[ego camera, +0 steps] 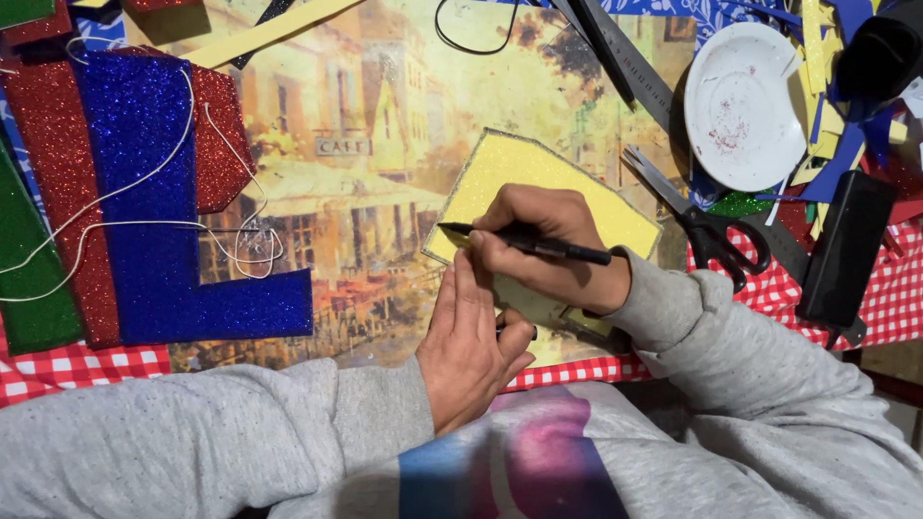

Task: Outlining and cutting out large glitter foam letters for a decorative sign.

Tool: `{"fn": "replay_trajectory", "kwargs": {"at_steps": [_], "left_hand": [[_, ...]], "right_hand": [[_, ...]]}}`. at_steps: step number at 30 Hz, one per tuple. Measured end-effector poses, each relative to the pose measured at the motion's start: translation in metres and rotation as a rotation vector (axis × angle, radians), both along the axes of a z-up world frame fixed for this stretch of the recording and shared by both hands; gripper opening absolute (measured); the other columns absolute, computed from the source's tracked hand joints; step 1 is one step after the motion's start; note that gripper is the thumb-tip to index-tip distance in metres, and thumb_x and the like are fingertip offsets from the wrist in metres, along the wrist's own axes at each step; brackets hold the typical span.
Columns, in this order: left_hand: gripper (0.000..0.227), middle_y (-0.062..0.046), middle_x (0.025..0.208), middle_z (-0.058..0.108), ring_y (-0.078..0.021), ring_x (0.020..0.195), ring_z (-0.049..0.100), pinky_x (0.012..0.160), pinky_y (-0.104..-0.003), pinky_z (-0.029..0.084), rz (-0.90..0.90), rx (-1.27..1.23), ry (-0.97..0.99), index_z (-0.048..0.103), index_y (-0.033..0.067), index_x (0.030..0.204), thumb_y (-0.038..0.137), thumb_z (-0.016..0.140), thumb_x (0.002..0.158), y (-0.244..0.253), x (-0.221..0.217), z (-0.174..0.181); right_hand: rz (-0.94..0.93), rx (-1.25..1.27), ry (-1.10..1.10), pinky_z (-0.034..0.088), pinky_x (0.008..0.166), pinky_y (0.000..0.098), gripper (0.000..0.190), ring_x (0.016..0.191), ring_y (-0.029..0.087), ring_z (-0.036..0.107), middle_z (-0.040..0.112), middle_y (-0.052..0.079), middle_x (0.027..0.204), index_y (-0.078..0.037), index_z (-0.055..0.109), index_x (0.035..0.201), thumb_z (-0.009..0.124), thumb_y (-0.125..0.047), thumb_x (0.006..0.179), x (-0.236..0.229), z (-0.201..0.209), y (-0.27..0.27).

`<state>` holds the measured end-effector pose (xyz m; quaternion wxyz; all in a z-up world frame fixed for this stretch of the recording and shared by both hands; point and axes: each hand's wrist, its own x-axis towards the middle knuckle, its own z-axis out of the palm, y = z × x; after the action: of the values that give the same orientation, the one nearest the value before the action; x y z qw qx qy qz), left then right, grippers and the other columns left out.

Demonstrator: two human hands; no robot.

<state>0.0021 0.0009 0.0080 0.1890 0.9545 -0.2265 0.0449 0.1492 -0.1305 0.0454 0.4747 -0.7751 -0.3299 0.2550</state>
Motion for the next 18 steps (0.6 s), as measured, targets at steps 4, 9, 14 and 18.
{"fn": "replay_trajectory", "kwargs": {"at_steps": [4, 9, 14, 18], "left_hand": [[0.043, -0.051, 0.122, 0.048, -0.068, 0.132, 0.035, 0.113, -0.072, 0.021, -0.029, -0.033, 0.05, 0.05, 0.0046, 0.099, 0.048, 0.056, 0.099, -0.004, -0.004, -0.013], [0.045, -0.054, 0.127, 0.046, -0.0678, 0.133, 0.034, 0.114, -0.07, 0.021, -0.021, 0.027, 0.036, 0.049, 0.0043, 0.099, 0.049, 0.055, 0.097, -0.001, 0.001, -0.002], [0.044, -0.053, 0.127, 0.046, -0.0673, 0.133, 0.035, 0.114, -0.071, 0.021, -0.025, 0.001, 0.024, 0.05, 0.0043, 0.1, 0.048, 0.054, 0.098, -0.001, -0.001, -0.006], [0.042, -0.048, 0.123, 0.049, -0.0662, 0.131, 0.037, 0.114, -0.072, 0.023, -0.032, -0.052, 0.034, 0.051, 0.0039, 0.101, 0.046, 0.055, 0.098, -0.004, -0.003, -0.013]], "right_hand": [[0.163, 0.027, -0.046, 0.053, 0.066, 0.028, 0.015, 0.077, 0.012, 0.07, 0.071, 0.006, 0.085, -0.002, 0.066, 0.095, 0.073, -0.015, 0.097, -0.001, 0.005, 0.002], [0.012, -0.036, -0.046, 0.052, 0.062, 0.0281, 0.013, 0.069, 0.012, 0.067, 0.07, 0.005, 0.077, -0.003, 0.068, 0.094, 0.072, -0.015, 0.097, 0.001, 0.002, -0.001], [0.081, 0.017, -0.059, 0.053, 0.063, 0.0288, 0.014, 0.073, 0.013, 0.069, 0.071, 0.006, 0.082, -0.003, 0.067, 0.095, 0.074, -0.015, 0.096, -0.001, 0.001, 0.001], [0.176, 0.053, -0.097, 0.053, 0.066, 0.0294, 0.015, 0.077, 0.015, 0.07, 0.071, 0.007, 0.087, -0.002, 0.065, 0.096, 0.074, -0.014, 0.097, -0.004, 0.004, 0.003]]}}
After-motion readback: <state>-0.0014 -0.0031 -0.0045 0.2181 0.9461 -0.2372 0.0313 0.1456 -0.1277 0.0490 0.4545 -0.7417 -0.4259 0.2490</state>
